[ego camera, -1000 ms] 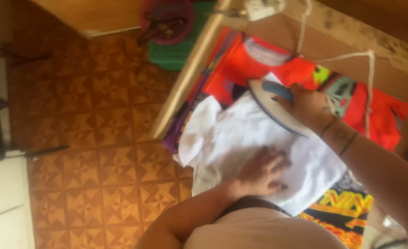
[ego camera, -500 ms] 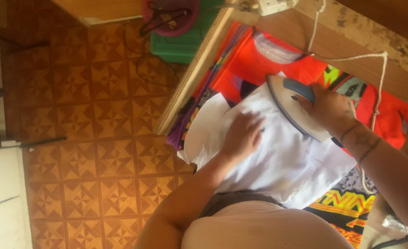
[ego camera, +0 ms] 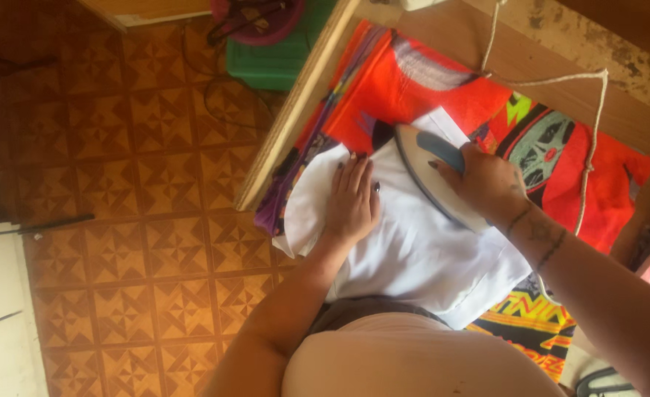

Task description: The person plugs in an iron and uses it to press a small white shirt on a makeshift ironing surface.

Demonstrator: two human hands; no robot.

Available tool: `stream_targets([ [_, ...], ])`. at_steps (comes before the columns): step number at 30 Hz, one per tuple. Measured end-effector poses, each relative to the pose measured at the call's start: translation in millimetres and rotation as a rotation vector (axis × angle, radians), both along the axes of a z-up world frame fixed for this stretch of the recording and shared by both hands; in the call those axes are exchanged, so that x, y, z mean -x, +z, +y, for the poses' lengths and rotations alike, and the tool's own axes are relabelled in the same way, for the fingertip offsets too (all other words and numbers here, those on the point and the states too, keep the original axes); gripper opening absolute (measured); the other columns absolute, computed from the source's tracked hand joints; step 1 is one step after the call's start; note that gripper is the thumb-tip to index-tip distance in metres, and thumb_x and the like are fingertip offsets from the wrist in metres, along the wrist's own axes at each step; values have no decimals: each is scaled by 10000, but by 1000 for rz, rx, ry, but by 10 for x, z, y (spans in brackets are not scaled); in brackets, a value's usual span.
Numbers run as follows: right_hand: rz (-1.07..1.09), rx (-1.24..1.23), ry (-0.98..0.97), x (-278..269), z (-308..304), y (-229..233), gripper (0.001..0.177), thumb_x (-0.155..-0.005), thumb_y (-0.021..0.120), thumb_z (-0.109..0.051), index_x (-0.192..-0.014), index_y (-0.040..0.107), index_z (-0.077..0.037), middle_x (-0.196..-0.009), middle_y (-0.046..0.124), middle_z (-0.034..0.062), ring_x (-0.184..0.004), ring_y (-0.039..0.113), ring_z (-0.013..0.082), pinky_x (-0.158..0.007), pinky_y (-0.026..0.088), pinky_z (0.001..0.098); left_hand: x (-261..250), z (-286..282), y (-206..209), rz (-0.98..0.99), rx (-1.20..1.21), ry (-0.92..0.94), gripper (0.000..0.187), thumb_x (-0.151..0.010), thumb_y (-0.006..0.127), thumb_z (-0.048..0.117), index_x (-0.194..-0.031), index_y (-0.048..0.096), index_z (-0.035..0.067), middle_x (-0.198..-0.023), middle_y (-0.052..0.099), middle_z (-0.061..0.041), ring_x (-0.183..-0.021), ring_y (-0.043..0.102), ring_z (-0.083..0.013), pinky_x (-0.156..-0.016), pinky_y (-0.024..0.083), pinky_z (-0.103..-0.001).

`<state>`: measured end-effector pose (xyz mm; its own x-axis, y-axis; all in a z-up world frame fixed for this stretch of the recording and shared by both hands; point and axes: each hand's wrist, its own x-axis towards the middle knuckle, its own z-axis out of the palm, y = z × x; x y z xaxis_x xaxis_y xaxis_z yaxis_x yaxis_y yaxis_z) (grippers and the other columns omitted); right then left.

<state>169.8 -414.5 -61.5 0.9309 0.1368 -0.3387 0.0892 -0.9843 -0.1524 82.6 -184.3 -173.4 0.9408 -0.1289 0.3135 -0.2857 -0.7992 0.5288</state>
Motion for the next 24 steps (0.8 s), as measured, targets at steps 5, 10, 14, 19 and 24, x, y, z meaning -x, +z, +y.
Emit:
stream_targets([
  [5,-28,-31,-37,-350,375,26,598,-949,579,-630,-1129,649,-64,-895,726,234,-846,717,443,-762,554,559,48,1,-35,-33,-14,11,508,-977,562,186,-1392,536,-107,-1492,517,-234,-1446,446,-395,-1251,302,-542],
  [10,-128,-100,-29,-365,505,-82,571,-976,594,-598,-1081,638,-39,-894,724,234,-847,708,441,-759,544,560,48,32,18,-60,0,43,471,-922,577,174,-1317,582,-82,-1466,523,-249,-1404,457,-401,-1198,300,-573],
  [14,12,13,7,421,181,-35,603,-964,542,-641,-1058,607,-49,-863,723,214,-786,733,433,-709,580,548,59,36,-4,-66,-13,92,421,-934,577,149,-1310,594,-40,-1443,552,-214,-1420,469,-397,-1223,306,-571],
  [19,2,11,-65,243,287,-108,632,-967,557,-666,-1085,617,-48,-816,717,256,-781,719,451,-710,563,566,103,41,-50,-61,31,106,413,-916,583,139,-1297,590,-23,-1415,559,-220,-1395,481,-400,-1221,313,-569],
  [24,-76,-51,-132,-278,680,-156,583,-976,570,-583,-1139,593,-24,-864,718,232,-798,715,443,-673,548,591,41,47,-35,-95,-12,107,382,-919,589,120,-1273,574,-23,-1396,553,-226,-1374,489,-402,-1213,321,-572],
])
